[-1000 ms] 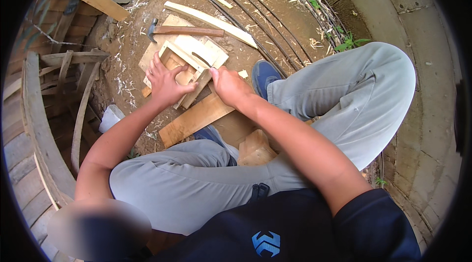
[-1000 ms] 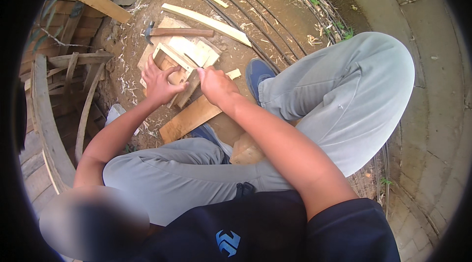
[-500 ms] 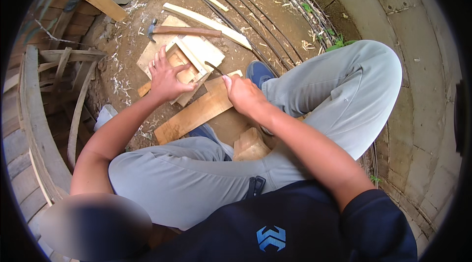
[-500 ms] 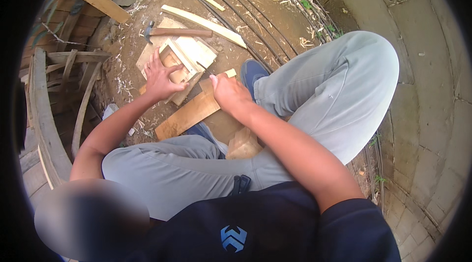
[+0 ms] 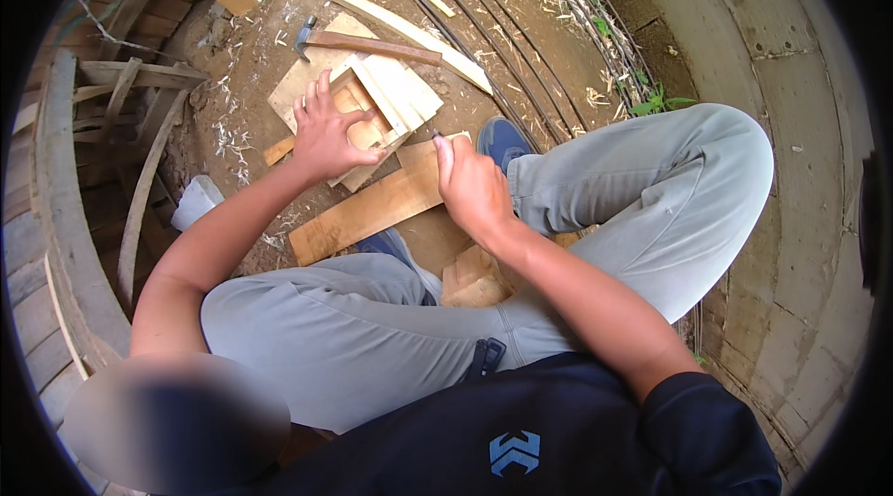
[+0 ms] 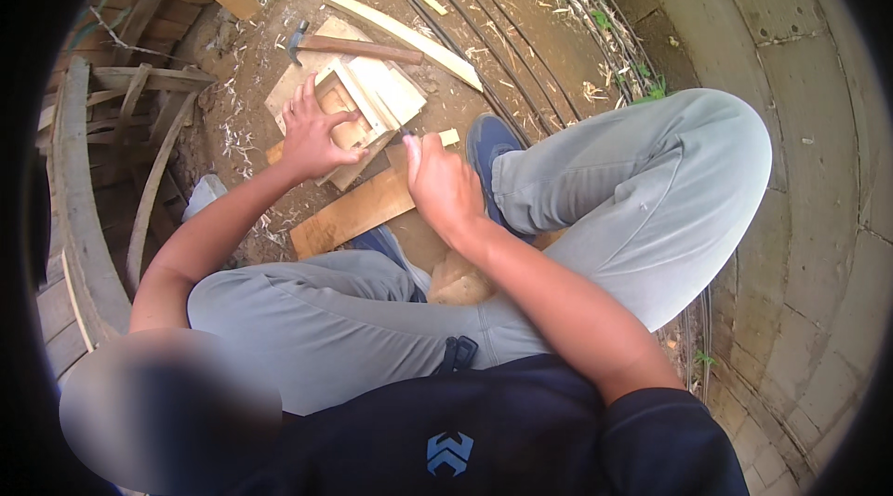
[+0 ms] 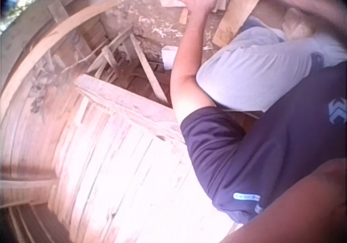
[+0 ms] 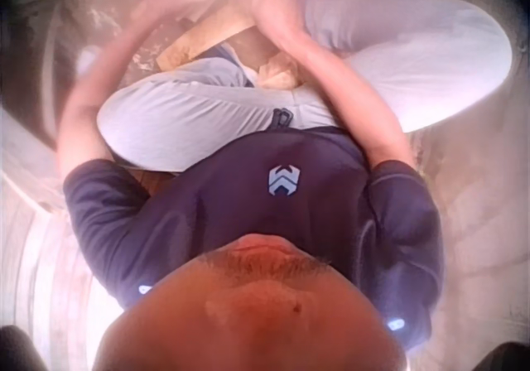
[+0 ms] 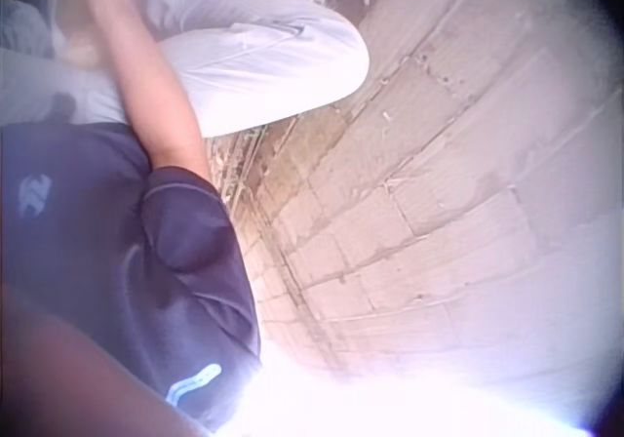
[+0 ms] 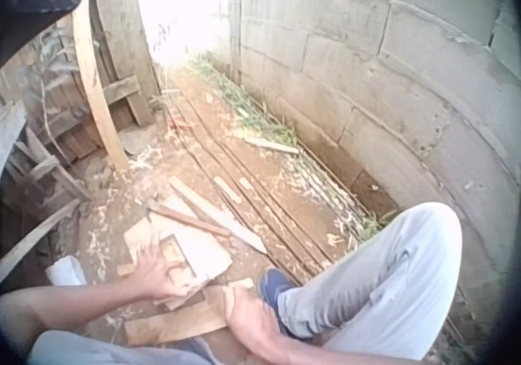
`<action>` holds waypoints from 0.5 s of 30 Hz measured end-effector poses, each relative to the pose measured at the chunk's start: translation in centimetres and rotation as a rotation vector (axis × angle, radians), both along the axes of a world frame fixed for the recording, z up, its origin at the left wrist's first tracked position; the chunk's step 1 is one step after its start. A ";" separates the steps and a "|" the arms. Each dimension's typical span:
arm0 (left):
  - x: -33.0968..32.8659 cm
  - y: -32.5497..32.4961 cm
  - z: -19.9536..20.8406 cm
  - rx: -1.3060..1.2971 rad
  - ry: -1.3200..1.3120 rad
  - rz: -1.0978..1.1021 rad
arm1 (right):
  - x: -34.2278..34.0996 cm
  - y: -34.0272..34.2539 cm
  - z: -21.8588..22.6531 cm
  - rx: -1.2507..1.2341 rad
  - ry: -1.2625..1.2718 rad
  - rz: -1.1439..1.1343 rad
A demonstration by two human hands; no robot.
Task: The person sits on the ground and uses a knife and hammer to carve and shape small pieces of wood. They repeatedly strike the knife with the hammer to split and refine the wood pieces.
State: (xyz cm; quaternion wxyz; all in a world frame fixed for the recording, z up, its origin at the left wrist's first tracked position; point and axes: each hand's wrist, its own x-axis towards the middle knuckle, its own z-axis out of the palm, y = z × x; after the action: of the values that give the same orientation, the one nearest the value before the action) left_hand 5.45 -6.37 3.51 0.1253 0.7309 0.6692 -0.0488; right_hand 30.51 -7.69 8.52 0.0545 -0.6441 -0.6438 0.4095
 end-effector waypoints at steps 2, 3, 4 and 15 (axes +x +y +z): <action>0.2 0.0 -0.1 0.005 -0.025 0.002 | 0.1 0.8 -1.1 0.102 0.090 -0.088; 0.2 0.1 -0.1 0.008 -0.035 0.004 | 0.2 1.3 -1.9 0.127 0.141 -0.130; 0.3 0.2 0.0 0.008 -0.039 0.002 | 0.4 2.0 -2.8 0.154 0.192 -0.174; -0.2 0.3 -0.4 -0.008 -0.006 0.002 | -0.1 4.8 -10.7 0.140 0.202 -0.408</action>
State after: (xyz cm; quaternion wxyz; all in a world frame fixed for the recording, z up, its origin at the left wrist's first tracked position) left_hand 5.25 -6.04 3.07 0.1303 0.7296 0.6695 -0.0494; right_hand 30.37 -2.86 -2.19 0.2445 -0.7114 -0.5183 0.4068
